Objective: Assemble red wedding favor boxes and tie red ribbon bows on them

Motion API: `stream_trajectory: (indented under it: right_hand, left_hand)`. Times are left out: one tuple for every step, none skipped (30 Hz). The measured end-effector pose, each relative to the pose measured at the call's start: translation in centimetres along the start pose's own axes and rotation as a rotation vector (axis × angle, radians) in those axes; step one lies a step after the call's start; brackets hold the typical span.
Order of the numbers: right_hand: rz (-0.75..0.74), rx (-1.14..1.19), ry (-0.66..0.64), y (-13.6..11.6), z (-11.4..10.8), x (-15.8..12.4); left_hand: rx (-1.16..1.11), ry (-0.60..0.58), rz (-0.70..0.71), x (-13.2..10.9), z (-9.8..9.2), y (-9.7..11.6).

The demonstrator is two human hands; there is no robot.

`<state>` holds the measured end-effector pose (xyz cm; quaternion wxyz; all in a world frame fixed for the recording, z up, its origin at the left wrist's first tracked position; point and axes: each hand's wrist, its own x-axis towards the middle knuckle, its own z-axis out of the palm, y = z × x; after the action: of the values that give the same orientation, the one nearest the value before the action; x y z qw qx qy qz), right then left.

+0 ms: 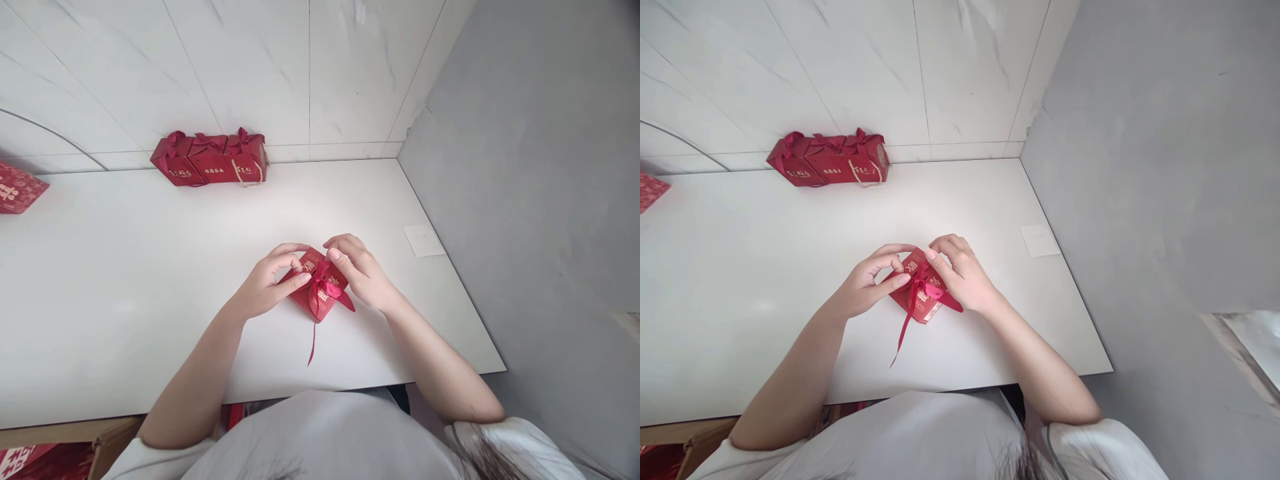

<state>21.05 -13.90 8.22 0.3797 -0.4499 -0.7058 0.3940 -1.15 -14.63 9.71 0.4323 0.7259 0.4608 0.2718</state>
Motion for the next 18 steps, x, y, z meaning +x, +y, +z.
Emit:
stream_trajectory:
  right_hand:
    - [0.017, 0.041, -0.028, 0.1, 0.3, 0.2]
    - [0.028, 0.088, -0.060, 0.2, 0.5, 0.3]
    - [0.037, 0.133, -0.086, 0.3, 0.6, 0.4]
    - [0.041, 0.167, -0.099, 0.3, 0.7, 0.4]
    - [0.041, 0.186, -0.100, 0.3, 0.8, 0.5]
    - [0.038, 0.192, -0.092, 0.3, 0.8, 0.5]
    - [0.030, 0.189, -0.079, 0.2, 0.8, 0.5]
    - [0.017, 0.184, -0.065, 0.1, 0.7, 0.5]
    - [-0.001, 0.181, -0.053, 0.0, 0.8, 0.4]
    - [-0.022, 0.178, -0.043, 0.0, 0.8, 0.4]
    - [-0.044, 0.176, -0.029, 0.0, 0.9, 0.4]
    - [-0.066, 0.174, -0.010, 0.0, 1.0, 0.4]
    - [-0.087, 0.168, 0.015, 0.0, 1.1, 0.4]
    - [-0.103, 0.159, 0.043, 0.0, 1.3, 0.4]
    - [-0.116, 0.145, 0.073, 0.1, 1.5, 0.4]
    - [-0.125, 0.130, 0.106, 0.2, 1.7, 0.3]
    - [-0.130, 0.116, 0.141, 0.2, 1.9, 0.3]
    - [-0.133, 0.103, 0.178, 0.4, 2.1, 0.3]
  left_hand:
    - [0.002, -0.001, 0.000, 0.0, 0.0, 0.0]
    - [0.004, -0.002, -0.002, 0.0, 0.0, 0.0]
    - [0.005, -0.001, -0.005, 0.0, -0.1, -0.1]
    - [0.006, 0.000, -0.007, 0.0, -0.1, -0.1]
    - [0.008, 0.001, -0.009, 0.0, -0.1, -0.1]
    - [0.009, 0.003, -0.009, 0.0, -0.1, -0.1]
    - [0.010, 0.004, -0.008, 0.1, -0.1, -0.1]
    - [0.010, 0.007, -0.006, 0.1, 0.0, -0.1]
    - [0.009, 0.014, -0.004, 0.1, 0.0, 0.0]
    - [0.007, 0.031, 0.001, 0.1, 0.1, 0.0]
    - [0.004, 0.062, 0.006, 0.1, 0.2, 0.1]
    - [0.001, 0.103, 0.011, 0.2, 0.3, 0.2]
    - [0.000, 0.151, 0.014, 0.2, 0.4, 0.2]
    - [-0.001, 0.198, 0.014, 0.3, 0.5, 0.3]
    - [0.001, 0.238, 0.010, 0.3, 0.6, 0.3]
    - [0.004, 0.266, 0.004, 0.3, 0.6, 0.3]
    - [0.010, 0.285, -0.003, 0.4, 0.7, 0.3]
    - [0.017, 0.291, -0.009, 0.4, 0.7, 0.2]
